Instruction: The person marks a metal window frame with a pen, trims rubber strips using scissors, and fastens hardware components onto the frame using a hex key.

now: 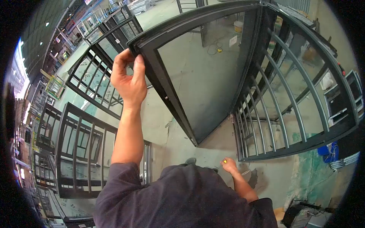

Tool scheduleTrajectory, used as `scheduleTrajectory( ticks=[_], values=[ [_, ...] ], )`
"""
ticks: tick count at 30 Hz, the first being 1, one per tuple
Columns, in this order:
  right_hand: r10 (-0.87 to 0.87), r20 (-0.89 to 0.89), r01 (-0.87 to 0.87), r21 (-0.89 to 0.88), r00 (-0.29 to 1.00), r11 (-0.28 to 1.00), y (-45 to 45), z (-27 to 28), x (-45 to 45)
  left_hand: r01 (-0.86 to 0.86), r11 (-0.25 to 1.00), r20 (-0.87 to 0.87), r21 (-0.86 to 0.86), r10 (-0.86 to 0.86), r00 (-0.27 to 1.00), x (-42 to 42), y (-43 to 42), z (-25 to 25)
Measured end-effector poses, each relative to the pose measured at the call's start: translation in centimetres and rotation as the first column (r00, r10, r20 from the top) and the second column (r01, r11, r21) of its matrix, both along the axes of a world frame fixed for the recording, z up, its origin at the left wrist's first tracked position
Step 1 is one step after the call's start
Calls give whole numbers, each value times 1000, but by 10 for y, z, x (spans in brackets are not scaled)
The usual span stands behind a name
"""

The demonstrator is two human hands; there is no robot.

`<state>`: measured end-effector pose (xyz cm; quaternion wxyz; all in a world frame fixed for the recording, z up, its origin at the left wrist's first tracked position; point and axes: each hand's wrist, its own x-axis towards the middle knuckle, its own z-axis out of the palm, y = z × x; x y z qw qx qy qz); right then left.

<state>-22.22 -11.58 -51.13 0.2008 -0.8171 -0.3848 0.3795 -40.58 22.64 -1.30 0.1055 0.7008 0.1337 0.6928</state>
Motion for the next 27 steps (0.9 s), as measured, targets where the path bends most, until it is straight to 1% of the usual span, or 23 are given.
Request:
scheduleTrajectory(
  ticks=[2, 4, 7, 8, 10, 12, 14, 16, 17, 18, 20, 21, 22, 23, 24, 25, 26, 27],
  values=[
    [12, 1, -12, 12, 1000, 1000, 2, -11, -1, -85, 996, -53, 13, 86, 995, -4, 0, 4],
    [24, -12, -24, 20, 1000, 1000, 5, -18, -5, -79, 994, -51, -73, 75, 996, -5, -1, 7],
    [38, -47, -37, 21, 998, 999, 9, -34, -14, -179, 982, -169, -64, 166, 971, -9, -1, 19],
    [34, -63, -32, 21, 997, 999, 12, -39, -16, -229, 973, -216, -38, 216, 952, -10, -5, 25],
    [53, -88, -50, 33, 995, 998, 17, -43, -18, -271, 962, -275, -28, 254, 927, -12, -5, 33],
    [75, -74, -72, 41, 994, 997, 24, -48, -18, -320, 947, -299, 18, 310, 902, -12, -2, 39],
    [91, -109, -86, 47, 990, 995, 27, -50, -15, -335, 941, -321, 43, 331, 887, -10, 0, 41],
    [101, -82, -94, 83, 992, 992, 30, -53, -12, -323, 945, -318, 49, 322, 892, -12, 8, 38],
    [92, -78, -84, 97, 993, 992, 31, -56, -10, -309, 945, -314, 110, 328, 891, -13, 12, 36],
    [100, -90, -90, 103, 991, 991, 31, -59, -9, -286, 955, -305, 77, 295, 905, -11, 11, 36],
    [51, -126, -40, 84, 991, 996, 32, -65, -3, -251, 968, -288, 26, 248, 925, -10, 10, 34],
    [34, -118, -22, 106, 992, 994, 32, -62, -2, -234, 972, -284, 11, 228, 931, -10, 11, 34],
    [52, -119, -38, 113, 992, 993, 34, -66, -1, -220, 975, -277, -5, 210, 937, -11, 11, 33],
    [48, -103, -38, 103, 993, 994, 35, -68, 2, -233, 972, -268, 39, 235, 934, -12, 15, 33],
    [50, -83, -42, 94, 995, 995, 35, -71, 7, -211, 977, -275, -26, 196, 941, -11, 10, 34],
    [58, -88, -47, 123, 994, 991, 34, -75, 10, -193, 981, -284, -28, 177, 942, -13, 12, 35],
    [85, -77, -74, 131, 993, 989, 34, -79, 13, -162, 984, -298, -74, 133, 945, -14, 10, 36],
    [92, -94, -81, 117, 991, 990, 33, -80, 17, -162, 983, -322, -84, 127, 938, -17, 10, 37]
  ],
)
